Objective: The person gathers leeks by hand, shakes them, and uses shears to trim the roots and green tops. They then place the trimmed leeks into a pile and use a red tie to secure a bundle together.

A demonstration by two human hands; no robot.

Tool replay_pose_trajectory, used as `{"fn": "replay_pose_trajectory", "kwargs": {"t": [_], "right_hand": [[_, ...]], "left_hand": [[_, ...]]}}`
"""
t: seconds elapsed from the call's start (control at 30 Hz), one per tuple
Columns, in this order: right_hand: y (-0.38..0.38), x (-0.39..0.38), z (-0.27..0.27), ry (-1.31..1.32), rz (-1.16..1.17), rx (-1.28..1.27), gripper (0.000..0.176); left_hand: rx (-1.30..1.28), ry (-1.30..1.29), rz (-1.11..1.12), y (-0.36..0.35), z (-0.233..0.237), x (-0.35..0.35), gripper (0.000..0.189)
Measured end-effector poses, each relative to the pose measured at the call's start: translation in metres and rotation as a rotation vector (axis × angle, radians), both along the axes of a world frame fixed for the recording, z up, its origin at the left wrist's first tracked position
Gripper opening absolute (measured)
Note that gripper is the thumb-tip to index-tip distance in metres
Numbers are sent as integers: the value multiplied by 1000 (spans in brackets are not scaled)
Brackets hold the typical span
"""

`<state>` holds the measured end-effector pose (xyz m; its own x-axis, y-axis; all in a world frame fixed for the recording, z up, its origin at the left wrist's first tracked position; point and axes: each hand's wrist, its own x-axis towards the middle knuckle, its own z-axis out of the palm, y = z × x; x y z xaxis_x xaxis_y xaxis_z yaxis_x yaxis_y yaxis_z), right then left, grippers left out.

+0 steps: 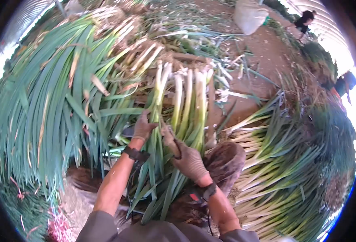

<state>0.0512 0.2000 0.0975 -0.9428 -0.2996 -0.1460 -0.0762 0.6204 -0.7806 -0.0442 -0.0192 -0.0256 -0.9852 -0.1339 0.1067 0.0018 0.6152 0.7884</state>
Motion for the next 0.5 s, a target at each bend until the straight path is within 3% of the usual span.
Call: {"fn": "replay_pose_trajectory", "kwargs": {"t": [0.13, 0.5], "right_hand": [[3, 14, -2, -156, 77, 136, 66], [-18, -8, -18, -45, 109, 238, 60]], "left_hand": [[31, -116, 49, -6, 19, 3, 57], [48, -124, 30, -20, 10, 4, 51]]}}
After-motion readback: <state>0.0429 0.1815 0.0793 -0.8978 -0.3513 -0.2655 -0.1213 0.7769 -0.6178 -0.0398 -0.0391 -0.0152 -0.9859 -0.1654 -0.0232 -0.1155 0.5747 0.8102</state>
